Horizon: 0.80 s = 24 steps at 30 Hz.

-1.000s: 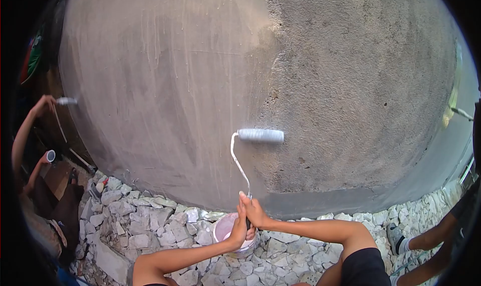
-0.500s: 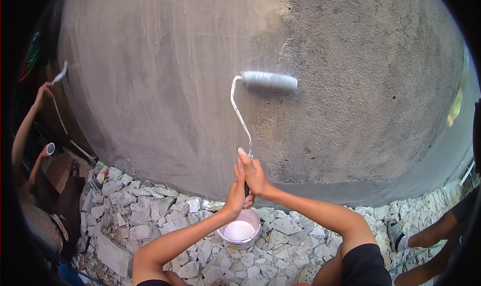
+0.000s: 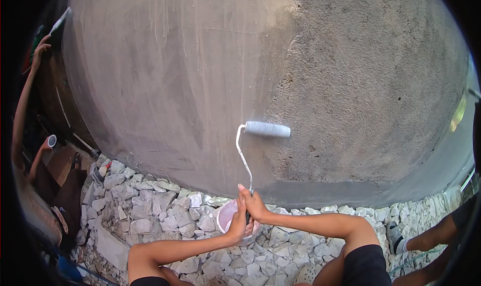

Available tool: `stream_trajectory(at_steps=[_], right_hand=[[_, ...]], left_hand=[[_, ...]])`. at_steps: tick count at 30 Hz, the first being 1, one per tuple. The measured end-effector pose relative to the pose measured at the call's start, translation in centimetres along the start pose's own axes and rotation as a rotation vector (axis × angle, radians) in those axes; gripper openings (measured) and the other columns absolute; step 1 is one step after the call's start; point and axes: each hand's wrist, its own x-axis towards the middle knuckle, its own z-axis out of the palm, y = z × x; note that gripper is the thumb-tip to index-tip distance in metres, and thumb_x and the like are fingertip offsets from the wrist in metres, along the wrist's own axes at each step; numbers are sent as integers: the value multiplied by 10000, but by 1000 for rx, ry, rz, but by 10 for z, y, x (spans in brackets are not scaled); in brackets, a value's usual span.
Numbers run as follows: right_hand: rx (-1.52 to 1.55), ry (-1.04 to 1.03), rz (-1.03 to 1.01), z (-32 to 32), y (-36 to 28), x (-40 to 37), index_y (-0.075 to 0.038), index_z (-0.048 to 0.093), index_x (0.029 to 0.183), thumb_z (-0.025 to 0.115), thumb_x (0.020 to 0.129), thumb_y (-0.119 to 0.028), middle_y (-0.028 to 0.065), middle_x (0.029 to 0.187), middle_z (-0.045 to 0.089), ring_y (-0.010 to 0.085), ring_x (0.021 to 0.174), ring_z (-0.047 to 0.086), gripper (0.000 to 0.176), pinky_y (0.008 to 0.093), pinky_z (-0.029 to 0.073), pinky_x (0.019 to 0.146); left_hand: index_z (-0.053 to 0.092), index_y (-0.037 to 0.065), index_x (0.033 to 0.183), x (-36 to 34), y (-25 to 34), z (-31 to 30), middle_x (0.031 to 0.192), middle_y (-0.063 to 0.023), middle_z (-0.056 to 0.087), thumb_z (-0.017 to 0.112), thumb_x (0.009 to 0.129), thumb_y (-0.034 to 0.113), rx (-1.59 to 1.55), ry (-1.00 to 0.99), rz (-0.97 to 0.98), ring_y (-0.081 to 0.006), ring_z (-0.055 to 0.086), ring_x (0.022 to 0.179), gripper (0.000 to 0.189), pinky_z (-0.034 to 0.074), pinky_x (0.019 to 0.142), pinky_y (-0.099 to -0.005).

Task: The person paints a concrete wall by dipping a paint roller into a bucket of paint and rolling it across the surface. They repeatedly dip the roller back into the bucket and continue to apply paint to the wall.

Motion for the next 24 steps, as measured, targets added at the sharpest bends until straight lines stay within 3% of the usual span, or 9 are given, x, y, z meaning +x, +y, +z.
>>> stream_trajectory(at_steps=[6,10,17,21,24], right_hand=[[96,26,-146,0,-62,22,-110,402,524,478,955,-484,-45,499,392,61,476,339,576,286,272,414],[157,18,-147,0,-26,21,-97,417,528,486,954,-470,-44,497,392,64,472,335,570,292,276,415],[60,-22,192,10,53,-24,-57,511,596,468,888,-306,8,554,493,114,538,457,386,318,372,505],[153,-103,284,14,9,-34,-64,515,620,480,872,-303,22,583,494,131,559,461,350,309,391,564],[129,-70,222,17,-2,-26,-84,485,621,473,877,-305,5,605,480,107,567,428,338,297,376,559]], left_hand=[[389,109,685,10,51,12,478,25,339,269,930,679,-50,-30,165,-76,318,347,632,236,335,-219],[390,105,678,14,24,9,478,25,339,258,930,680,-24,6,201,-76,319,348,642,236,336,-216],[386,109,680,-30,-29,1,468,19,319,232,918,703,-54,48,-110,-107,303,352,658,226,347,-261],[386,115,681,-44,-17,3,467,18,317,250,920,697,-65,59,-161,-110,297,353,643,217,350,-266],[387,115,683,-44,-2,1,468,23,316,259,918,698,-27,63,-123,-102,295,353,642,219,347,-259]])
